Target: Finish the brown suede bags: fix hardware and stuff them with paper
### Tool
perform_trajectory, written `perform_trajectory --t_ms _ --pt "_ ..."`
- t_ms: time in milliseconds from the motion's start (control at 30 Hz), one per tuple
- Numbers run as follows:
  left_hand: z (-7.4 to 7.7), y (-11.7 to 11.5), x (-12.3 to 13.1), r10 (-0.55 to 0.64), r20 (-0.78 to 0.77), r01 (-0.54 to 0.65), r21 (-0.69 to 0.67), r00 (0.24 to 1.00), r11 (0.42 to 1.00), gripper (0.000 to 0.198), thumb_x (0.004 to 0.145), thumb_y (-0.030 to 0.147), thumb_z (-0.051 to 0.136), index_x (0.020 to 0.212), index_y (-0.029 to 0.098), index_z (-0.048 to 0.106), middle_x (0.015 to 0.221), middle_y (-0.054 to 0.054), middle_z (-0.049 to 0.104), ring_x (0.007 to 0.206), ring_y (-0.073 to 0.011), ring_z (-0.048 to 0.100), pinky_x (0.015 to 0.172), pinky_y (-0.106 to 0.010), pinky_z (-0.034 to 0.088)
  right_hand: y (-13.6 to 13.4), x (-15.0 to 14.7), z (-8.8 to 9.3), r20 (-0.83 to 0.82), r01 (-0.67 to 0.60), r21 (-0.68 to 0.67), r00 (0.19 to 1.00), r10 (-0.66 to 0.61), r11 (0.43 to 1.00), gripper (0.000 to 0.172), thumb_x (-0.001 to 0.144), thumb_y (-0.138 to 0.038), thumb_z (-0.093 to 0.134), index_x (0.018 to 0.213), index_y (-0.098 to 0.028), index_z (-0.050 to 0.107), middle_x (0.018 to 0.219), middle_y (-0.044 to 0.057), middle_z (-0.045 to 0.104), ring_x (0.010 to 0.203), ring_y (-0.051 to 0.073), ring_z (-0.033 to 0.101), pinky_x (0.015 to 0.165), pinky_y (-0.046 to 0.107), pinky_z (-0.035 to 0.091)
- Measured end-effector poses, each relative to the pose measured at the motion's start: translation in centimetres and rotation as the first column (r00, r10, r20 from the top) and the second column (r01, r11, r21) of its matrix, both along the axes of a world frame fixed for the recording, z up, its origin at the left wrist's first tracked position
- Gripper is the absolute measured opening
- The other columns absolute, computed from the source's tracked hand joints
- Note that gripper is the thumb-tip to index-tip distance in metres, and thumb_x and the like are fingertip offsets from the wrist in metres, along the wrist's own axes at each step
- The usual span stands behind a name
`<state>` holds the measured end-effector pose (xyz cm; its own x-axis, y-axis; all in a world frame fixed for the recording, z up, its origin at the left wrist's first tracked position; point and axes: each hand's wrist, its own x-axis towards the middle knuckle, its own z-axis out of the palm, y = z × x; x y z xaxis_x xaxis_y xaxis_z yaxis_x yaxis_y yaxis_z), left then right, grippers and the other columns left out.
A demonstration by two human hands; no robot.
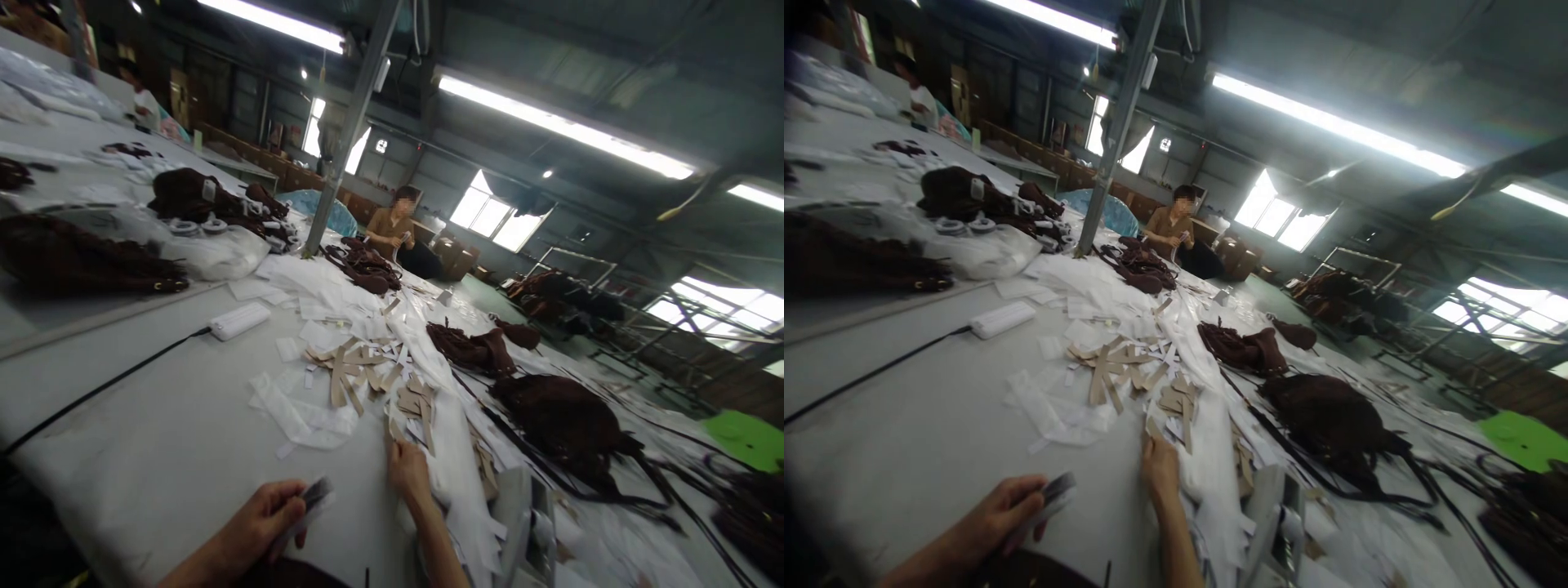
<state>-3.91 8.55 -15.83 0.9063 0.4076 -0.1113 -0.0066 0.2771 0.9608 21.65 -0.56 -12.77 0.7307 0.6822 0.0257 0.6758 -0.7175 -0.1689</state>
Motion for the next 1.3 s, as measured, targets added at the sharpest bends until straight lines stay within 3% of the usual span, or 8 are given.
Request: perform_trajectory --t_ms 167,433,767,933,1000,1133,1200,1300 --pt "-0.2 0.1 0.0 0.014 0.018 -0.013 -0.013 1.0 1.0 0.05 0.08 0.063 0.056 0.08 0.014 0.061 0.064 -0.003 0.065 0.034 -0.0046 0.038 0.035 -0.018 0.02 -2.4 -1.6 2.5 -0.118 -0.012 0.062 0.993 0.019 0.998 0.034 0.093 -0.024 0.046 0.065 -0.017 0.065 0.059 -0.003 0.065 0.057 0.011 0.062 0.056 0.022 0.043" --pt "-0.4 -0.1 -0.2 0.043 0.047 -0.045 0.043 0.998 0.998 0.047 0.08 0.061 0.058 0.078 0.014 0.061 0.063 -0.003 0.064 0.034 -0.0051 0.04 0.036 -0.019 0.021 -6.9 -5.6 4.9 0.039 -0.018 0.139 0.999 0.013 0.99 0.024 0.093 -0.029 0.046 0.079 -0.02 0.063 0.082 0.006 0.069 0.078 0.02 0.064 0.07 0.029 0.037" --pt "-0.9 -0.2 -0.3 0.066 0.063 -0.07 0.066 0.996 0.995 0.046 0.08 0.06 0.059 0.077 0.014 0.06 0.062 -0.002 0.064 0.034 -0.0046 0.04 0.036 -0.019 0.02 -8.5 -9.8 1.3 -0.049 -0.151 0.049 0.987 0.153 0.987 0.013 0.079 -0.012 0.059 0.069 -0.018 0.065 0.08 0.005 0.07 0.078 0.019 0.065 0.068 0.025 0.039" --pt "-1.0 -0.1 -0.3 0.067 0.076 -0.07 0.037 0.995 0.997 0.046 0.078 0.059 0.062 0.077 0.013 0.06 0.064 -0.002 0.065 0.036 -0.0043 0.04 0.037 -0.019 0.021 -7.9 -9.8 0.8 -0.062 -0.137 0.061 0.988 0.141 0.989 0.034 0.084 -0.005 0.042 0.103 -0.02 0.065 0.09 0.004 0.072 0.088 0.018 0.067 0.073 0.025 0.04" --pt "-0.8 0.0 -0.4 0.077 0.082 -0.077 0.002 0.994 0.997 0.047 0.077 0.06 0.063 0.078 0.013 0.061 0.065 -0.003 0.065 0.037 -0.0042 0.039 0.037 -0.019 0.021 -7.4 -9.7 0.8 -0.05 -0.128 0.055 0.99 0.131 0.99 0.035 0.083 -0.002 0.04 0.103 -0.018 0.065 0.094 0.007 0.071 0.091 0.02 0.066 0.075 0.026 0.04" --pt "-0.4 0.2 -0.8 0.102 0.065 -0.095 -0.111 0.993 0.989 0.051 0.078 0.063 0.061 0.075 0.013 0.063 0.047 0.004 0.051 0.033 -0.0036 0.03 0.035 -0.019 0.018 -6.2 -10.0 0.8 -0.042 -0.091 0.05 0.995 0.093 0.995 0.021 0.089 -0.017 0.045 0.087 -0.019 0.066 0.088 0.008 0.072 0.088 0.024 0.067 0.071 0.029 0.04" --pt "-0.3 0.1 -1.0 0.115 0.047 -0.106 -0.167 0.992 0.98 0.052 0.079 0.064 0.058 0.07 0.013 0.063 0.04 0.007 0.041 0.032 -0.0034 0.025 0.034 -0.019 0.016 -5.9 -10.3 0.9 -0.042 -0.06 0.064 0.997 0.063 0.996 0.025 0.092 -0.024 0.044 0.081 -0.021 0.066 0.085 0.007 0.073 0.084 0.022 0.068 0.069 0.029 0.04" --pt "-0.1 0.0 -1.1 0.118 0.05 -0.107 -0.179 0.992 0.978 0.05 0.079 0.062 0.059 0.068 0.013 0.062 0.039 0.007 0.04 0.032 -0.0029 0.023 0.033 -0.018 0.014 -6.0 -10.8 1.3 -0.027 -0.018 0.086 0.999 0.02 0.996 0.027 0.094 -0.029 0.044 0.079 -0.021 0.064 0.08 0.005 0.072 0.079 0.02 0.067 0.066 0.028 0.039"
